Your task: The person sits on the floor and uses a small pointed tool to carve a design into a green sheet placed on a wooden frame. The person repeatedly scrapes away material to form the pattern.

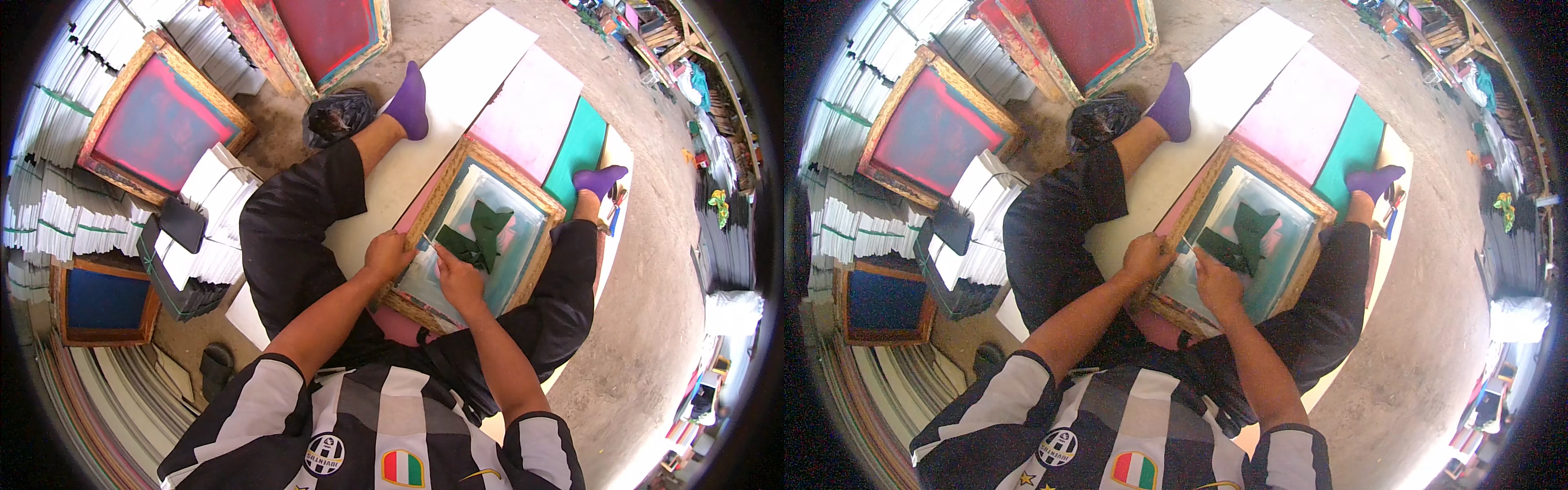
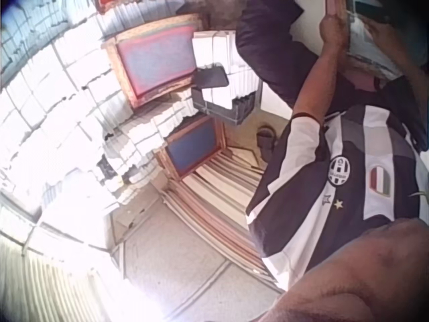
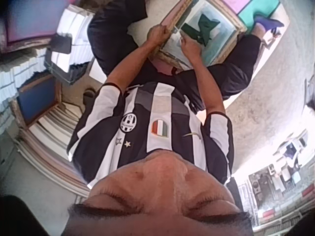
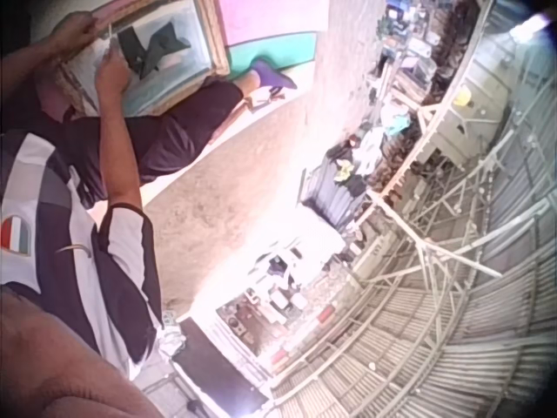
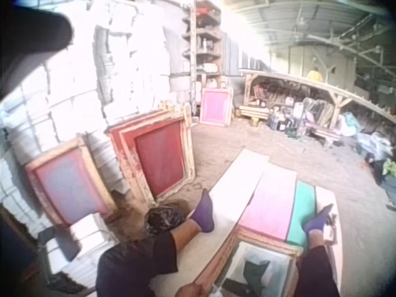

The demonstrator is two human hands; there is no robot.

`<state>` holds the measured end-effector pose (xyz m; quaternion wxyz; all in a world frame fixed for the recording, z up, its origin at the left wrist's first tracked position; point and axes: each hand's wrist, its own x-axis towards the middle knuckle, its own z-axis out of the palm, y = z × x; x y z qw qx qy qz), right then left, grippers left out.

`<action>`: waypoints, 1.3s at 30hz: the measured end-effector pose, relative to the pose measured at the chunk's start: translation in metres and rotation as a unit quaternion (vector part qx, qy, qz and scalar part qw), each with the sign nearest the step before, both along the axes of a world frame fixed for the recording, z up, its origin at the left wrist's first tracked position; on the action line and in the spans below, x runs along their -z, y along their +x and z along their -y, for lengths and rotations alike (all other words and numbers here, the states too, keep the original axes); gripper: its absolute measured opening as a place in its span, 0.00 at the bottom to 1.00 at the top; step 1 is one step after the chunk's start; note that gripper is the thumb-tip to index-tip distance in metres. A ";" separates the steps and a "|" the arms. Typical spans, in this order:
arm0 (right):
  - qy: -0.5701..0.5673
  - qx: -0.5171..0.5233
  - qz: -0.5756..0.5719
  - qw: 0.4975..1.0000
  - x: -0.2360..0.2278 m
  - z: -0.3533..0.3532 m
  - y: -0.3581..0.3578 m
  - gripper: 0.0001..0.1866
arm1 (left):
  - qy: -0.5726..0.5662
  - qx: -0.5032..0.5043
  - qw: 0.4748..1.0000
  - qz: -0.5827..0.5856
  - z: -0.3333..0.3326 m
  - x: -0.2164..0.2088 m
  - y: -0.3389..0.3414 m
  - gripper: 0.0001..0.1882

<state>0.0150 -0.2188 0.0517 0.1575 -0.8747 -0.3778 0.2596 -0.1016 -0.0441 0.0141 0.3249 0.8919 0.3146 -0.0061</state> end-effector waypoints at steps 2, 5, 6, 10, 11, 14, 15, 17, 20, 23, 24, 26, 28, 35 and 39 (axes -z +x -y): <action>-0.011 -0.011 0.020 1.000 0.001 0.000 0.000 0.22 | -0.001 0.001 1.000 0.005 -0.002 0.004 -0.001 0.23; 0.001 -0.018 0.036 0.999 0.009 0.004 0.000 0.23 | 0.001 -0.002 1.000 0.005 -0.002 0.011 -0.001 0.24; 0.001 -0.019 0.038 0.999 0.011 0.004 0.001 0.23 | 0.001 -0.003 1.000 0.005 -0.002 0.013 -0.001 0.24; -0.038 -0.031 0.046 0.998 0.003 0.001 0.002 0.24 | 0.004 -0.004 1.000 0.013 -0.001 0.009 -0.001 0.23; -0.057 -0.041 0.052 0.996 -0.003 -0.003 0.001 0.24 | 0.007 -0.007 1.000 0.016 0.000 0.015 -0.001 0.23; -0.115 -0.077 0.090 0.986 -0.011 -0.009 -0.001 0.25 | 0.021 -0.009 0.999 0.041 0.003 0.021 -0.002 0.21; -0.115 -0.087 0.102 0.984 -0.005 -0.007 0.000 0.25 | 0.026 -0.009 0.998 0.051 0.004 0.022 -0.002 0.21; -0.065 -0.084 0.093 0.990 0.013 0.000 0.001 0.26 | 0.023 -0.011 0.999 0.030 0.006 0.016 -0.001 0.20; 0.101 -0.050 0.013 0.993 0.054 0.012 0.004 0.28 | 0.031 -0.011 0.999 0.027 0.006 0.016 0.004 0.20; 0.109 -0.046 -0.020 0.993 0.057 0.008 0.009 0.28 | 0.029 -0.008 0.999 0.025 0.007 0.013 0.002 0.20; -0.012 -0.070 0.028 0.997 0.016 -0.004 0.005 0.28 | 0.028 -0.011 0.999 0.022 0.005 0.010 0.000 0.20; -0.144 -0.086 0.068 0.983 -0.019 -0.015 0.002 0.26 | 0.033 -0.009 0.999 0.012 0.003 0.011 0.000 0.21; -0.168 -0.081 0.051 0.981 -0.026 -0.017 0.003 0.24 | 0.033 -0.003 0.999 0.000 0.003 0.014 0.001 0.21; 0.203 0.047 -0.182 0.961 0.052 0.002 0.012 0.22 | 0.013 0.002 1.000 0.002 0.000 0.012 0.001 0.22; 0.096 0.069 -0.174 0.978 0.013 -0.003 0.010 0.21 | 0.008 0.003 1.000 0.008 -0.003 0.010 -0.004 0.23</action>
